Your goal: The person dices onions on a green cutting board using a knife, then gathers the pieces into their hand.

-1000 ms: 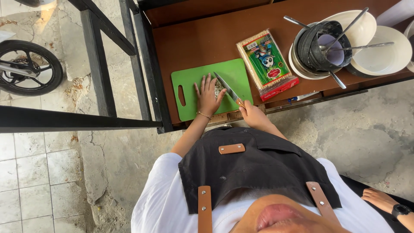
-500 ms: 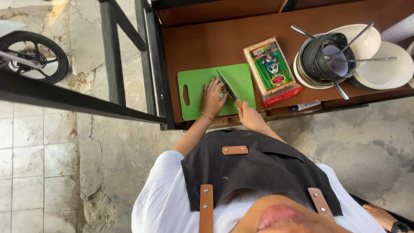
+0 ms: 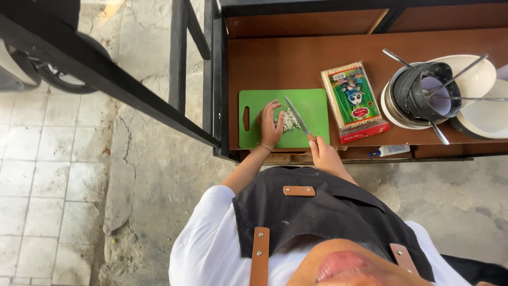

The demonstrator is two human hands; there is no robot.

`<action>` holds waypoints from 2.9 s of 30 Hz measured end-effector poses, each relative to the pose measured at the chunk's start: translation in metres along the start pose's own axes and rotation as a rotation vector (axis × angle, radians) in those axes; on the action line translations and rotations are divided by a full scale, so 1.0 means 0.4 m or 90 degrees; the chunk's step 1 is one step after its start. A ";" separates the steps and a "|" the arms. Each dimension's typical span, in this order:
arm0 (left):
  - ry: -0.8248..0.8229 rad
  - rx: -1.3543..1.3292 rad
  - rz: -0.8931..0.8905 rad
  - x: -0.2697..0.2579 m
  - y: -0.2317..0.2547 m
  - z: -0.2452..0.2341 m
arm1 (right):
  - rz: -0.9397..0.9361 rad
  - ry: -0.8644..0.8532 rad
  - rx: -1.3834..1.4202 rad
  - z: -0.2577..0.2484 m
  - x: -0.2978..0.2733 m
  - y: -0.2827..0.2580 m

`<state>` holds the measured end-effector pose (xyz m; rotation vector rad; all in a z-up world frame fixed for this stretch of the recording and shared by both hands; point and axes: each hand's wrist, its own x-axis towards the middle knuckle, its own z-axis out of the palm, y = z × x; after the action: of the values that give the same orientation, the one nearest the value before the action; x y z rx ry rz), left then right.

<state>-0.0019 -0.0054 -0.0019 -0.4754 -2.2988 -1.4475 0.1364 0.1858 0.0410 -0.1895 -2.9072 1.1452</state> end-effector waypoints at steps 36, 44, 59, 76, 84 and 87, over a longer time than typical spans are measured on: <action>-0.320 0.004 0.059 0.029 0.028 0.011 | 0.196 0.154 0.116 0.053 -0.021 0.055; -0.253 -0.052 0.071 0.026 0.015 0.019 | 0.177 0.059 0.110 0.147 -0.045 -0.004; -0.330 0.126 0.145 0.008 -0.040 0.030 | 0.360 0.009 0.214 0.213 -0.047 -0.060; -0.323 0.065 0.184 -0.011 -0.009 0.014 | 0.289 0.159 0.139 0.257 -0.063 -0.115; -0.306 0.103 0.228 -0.013 0.003 0.004 | 0.308 0.142 0.158 0.247 -0.071 -0.143; -0.304 0.109 0.230 -0.014 -0.007 0.007 | 0.265 0.170 0.159 0.247 -0.077 -0.142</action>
<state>0.0011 -0.0044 -0.0080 -1.2198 -2.4812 -1.0308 0.1554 0.0741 0.0084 -0.8975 -2.5277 1.3920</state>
